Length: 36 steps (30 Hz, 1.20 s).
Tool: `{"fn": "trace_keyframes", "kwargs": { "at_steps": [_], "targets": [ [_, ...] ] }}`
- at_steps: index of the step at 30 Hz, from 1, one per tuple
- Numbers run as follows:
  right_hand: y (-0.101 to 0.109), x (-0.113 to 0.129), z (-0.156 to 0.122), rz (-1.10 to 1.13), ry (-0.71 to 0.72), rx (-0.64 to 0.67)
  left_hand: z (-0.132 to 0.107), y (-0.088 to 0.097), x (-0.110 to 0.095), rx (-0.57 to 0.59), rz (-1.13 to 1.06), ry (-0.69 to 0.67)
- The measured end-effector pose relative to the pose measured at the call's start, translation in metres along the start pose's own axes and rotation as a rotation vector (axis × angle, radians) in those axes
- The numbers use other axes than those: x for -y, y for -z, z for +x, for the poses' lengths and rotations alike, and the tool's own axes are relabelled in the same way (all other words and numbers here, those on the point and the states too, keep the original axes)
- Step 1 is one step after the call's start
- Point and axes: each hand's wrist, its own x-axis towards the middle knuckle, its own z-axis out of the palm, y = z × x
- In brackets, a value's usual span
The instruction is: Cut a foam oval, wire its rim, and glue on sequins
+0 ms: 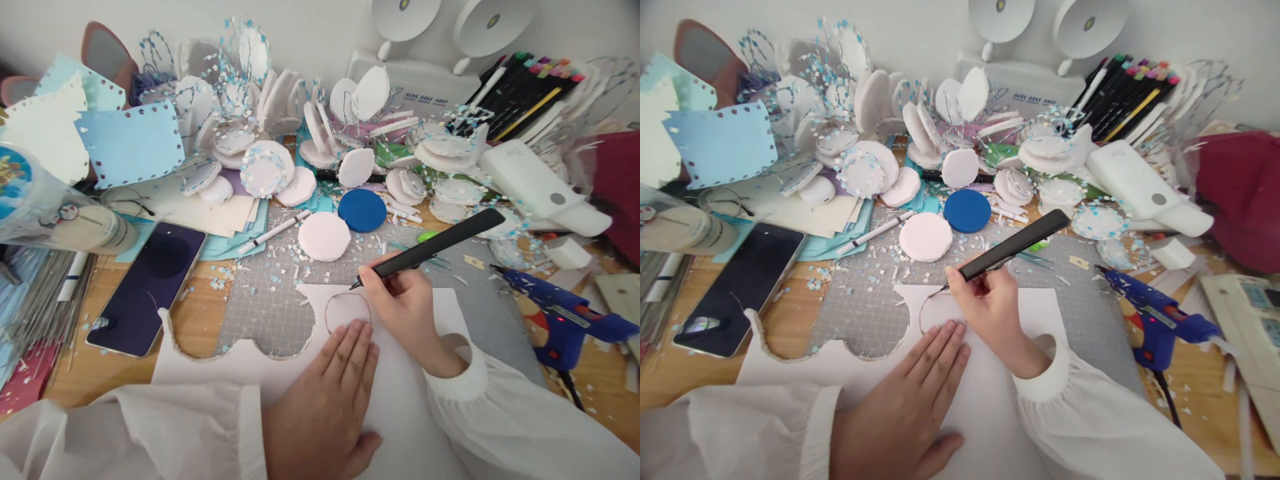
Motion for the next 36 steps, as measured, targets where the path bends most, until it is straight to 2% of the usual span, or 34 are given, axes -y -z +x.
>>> {"fn": "trace_keyframes", "kwargs": {
  "at_steps": [4, 8, 12, 18, 22, 29, 36],
  "targets": [
    [0.004, -0.004, 0.006, 0.190, -0.055, -0.026, -0.001, -0.003, 0.000, -0.002, -0.014, 0.002],
    [0.012, -0.011, 0.015, 0.459, -0.141, -0.150, -0.002, -0.002, 0.001, -0.022, -0.039, -0.016],
    [0.017, -0.014, 0.019, 0.611, -0.209, -0.272, 0.000, 0.008, 0.010, -0.049, -0.117, -0.009],
    [0.021, -0.011, 0.019, 0.734, -0.245, -0.349, 0.014, 0.025, 0.041, -0.186, -0.034, 0.262],
    [0.026, -0.007, 0.016, 0.791, -0.216, -0.351, 0.027, 0.031, 0.051, -0.122, 0.053, 0.390],
    [0.036, 0.007, 0.011, 0.834, -0.161, -0.359, 0.049, 0.034, 0.046, -0.082, 0.246, 0.424],
    [0.043, 0.015, 0.008, 0.913, -0.113, -0.350, 0.054, 0.048, 0.046, 0.055, 0.153, 0.471]
  ]
}}
